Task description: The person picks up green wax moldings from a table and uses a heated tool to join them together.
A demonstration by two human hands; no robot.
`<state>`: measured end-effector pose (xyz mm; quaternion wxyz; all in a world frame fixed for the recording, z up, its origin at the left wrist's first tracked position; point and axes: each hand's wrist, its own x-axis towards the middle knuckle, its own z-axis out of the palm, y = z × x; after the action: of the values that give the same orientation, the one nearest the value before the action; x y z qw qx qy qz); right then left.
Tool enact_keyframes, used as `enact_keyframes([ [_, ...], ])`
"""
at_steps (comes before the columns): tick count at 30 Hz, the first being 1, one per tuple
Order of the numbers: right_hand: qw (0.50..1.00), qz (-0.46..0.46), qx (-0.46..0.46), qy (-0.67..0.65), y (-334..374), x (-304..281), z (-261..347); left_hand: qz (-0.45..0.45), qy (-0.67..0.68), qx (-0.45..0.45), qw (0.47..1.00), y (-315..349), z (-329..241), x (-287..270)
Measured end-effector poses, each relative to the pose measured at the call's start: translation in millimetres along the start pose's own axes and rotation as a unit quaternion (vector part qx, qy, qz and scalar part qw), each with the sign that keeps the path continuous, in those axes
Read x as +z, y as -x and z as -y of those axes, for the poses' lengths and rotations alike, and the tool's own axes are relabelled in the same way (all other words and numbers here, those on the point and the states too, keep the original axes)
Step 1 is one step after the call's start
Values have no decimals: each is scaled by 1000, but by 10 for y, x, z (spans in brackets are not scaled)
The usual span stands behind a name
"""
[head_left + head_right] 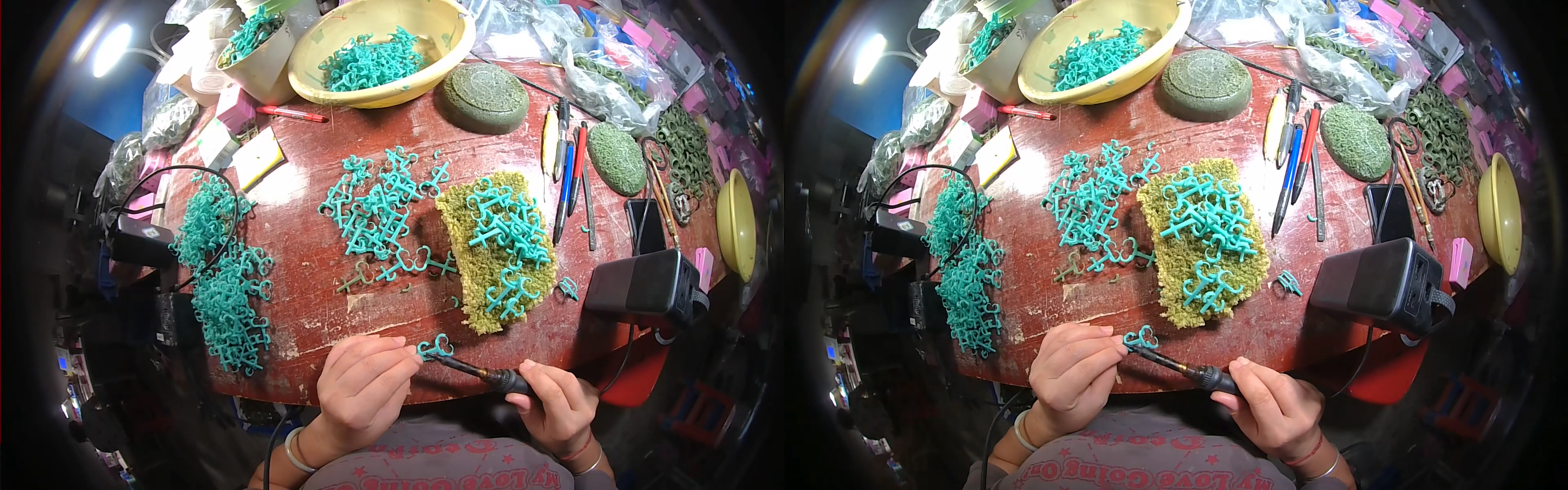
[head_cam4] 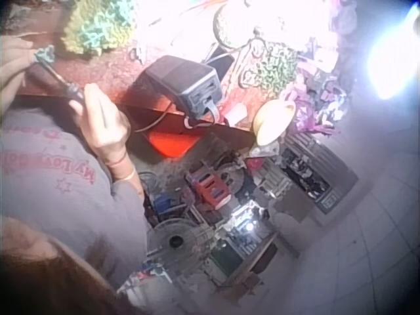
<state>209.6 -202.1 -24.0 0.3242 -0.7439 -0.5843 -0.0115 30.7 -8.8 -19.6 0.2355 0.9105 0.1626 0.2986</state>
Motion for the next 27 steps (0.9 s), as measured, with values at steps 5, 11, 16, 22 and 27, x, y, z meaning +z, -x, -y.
enact_keyframes([
  [5, 1000, -16, 15, -8, -2, 16, 9, -7, 9, -12, 1000, 6, -5, -10],
  [11, 999, -38, 30, -16, 18, 51, -13, -35, 76, -71, 994, 16, 5, -16],
  [16, 999, -46, 10, -23, -45, 121, 9, -64, 147, -116, 980, 37, 30, -38],
  [22, 999, -40, 3, -23, -59, 135, 25, -70, 161, -120, 977, 52, 54, -44],
  [27, 999, -32, 4, -30, -66, 121, 34, -74, 168, -121, 976, 45, 49, -57],
])
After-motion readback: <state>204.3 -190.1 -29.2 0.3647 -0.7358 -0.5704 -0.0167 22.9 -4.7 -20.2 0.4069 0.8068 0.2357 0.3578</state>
